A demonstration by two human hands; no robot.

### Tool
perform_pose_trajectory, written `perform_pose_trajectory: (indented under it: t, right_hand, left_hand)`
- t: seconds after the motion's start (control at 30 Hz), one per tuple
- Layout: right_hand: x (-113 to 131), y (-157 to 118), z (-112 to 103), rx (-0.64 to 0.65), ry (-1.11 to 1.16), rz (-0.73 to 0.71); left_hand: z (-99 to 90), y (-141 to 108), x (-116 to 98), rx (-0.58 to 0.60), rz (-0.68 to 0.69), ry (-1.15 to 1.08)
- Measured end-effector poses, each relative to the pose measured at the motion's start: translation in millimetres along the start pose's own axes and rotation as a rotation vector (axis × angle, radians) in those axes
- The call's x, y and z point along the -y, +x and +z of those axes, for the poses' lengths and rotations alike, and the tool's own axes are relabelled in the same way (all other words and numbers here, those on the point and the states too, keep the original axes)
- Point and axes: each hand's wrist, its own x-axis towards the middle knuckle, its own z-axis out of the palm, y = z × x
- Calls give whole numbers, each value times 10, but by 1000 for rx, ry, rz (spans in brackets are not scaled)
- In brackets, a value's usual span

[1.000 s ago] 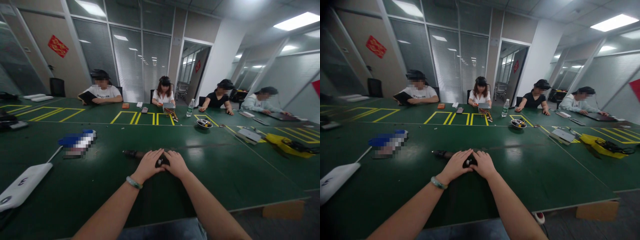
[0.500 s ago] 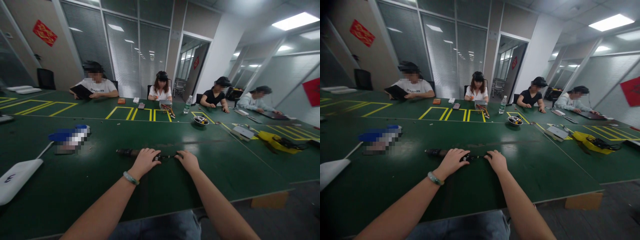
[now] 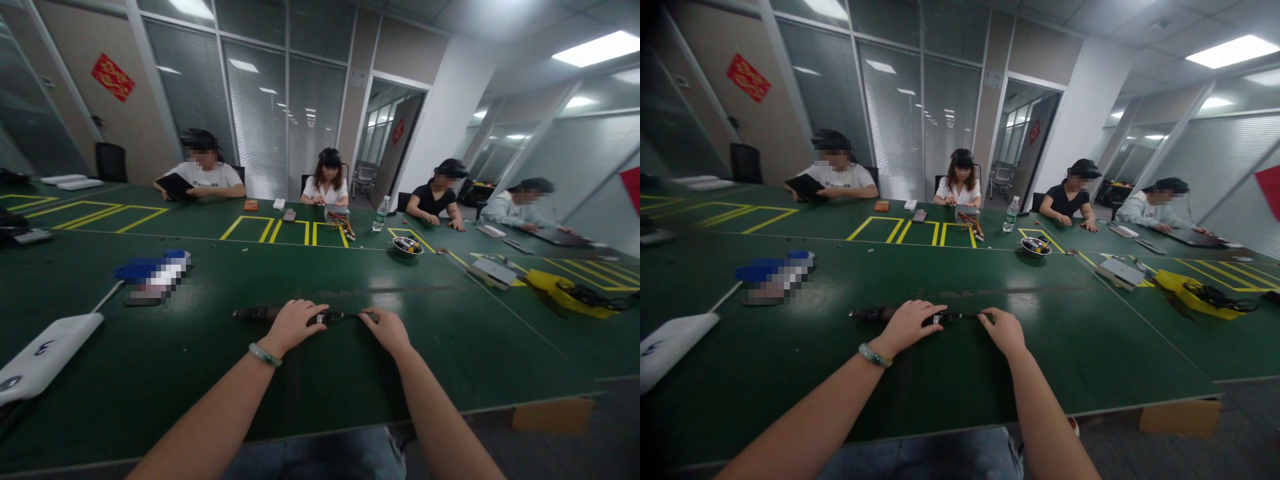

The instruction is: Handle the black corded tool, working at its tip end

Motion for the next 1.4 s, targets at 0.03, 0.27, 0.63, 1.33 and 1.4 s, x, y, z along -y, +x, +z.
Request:
perform_pose_trajectory:
  t: [0.03, 0.27, 0.63, 1.33, 1.4]
  right_hand:
    - [-3, -26, -23, 44, 57, -3]
    - [73, -8, -31, 342, 348, -84]
    - [396, 83, 97, 7, 133, 0]
    - [402, 253, 326, -194, -3, -399]
    - [417, 258, 326, -197, -16, -406]
  left_hand:
    - [-1, 2, 3, 2, 3, -3]
    - [-15, 3, -30, 0, 9, -16]
    - [-22, -17, -80, -72, 78, -14]
    - [194, 92, -245, -139, 19, 142]
    - [199, 102, -260, -143, 18, 144]
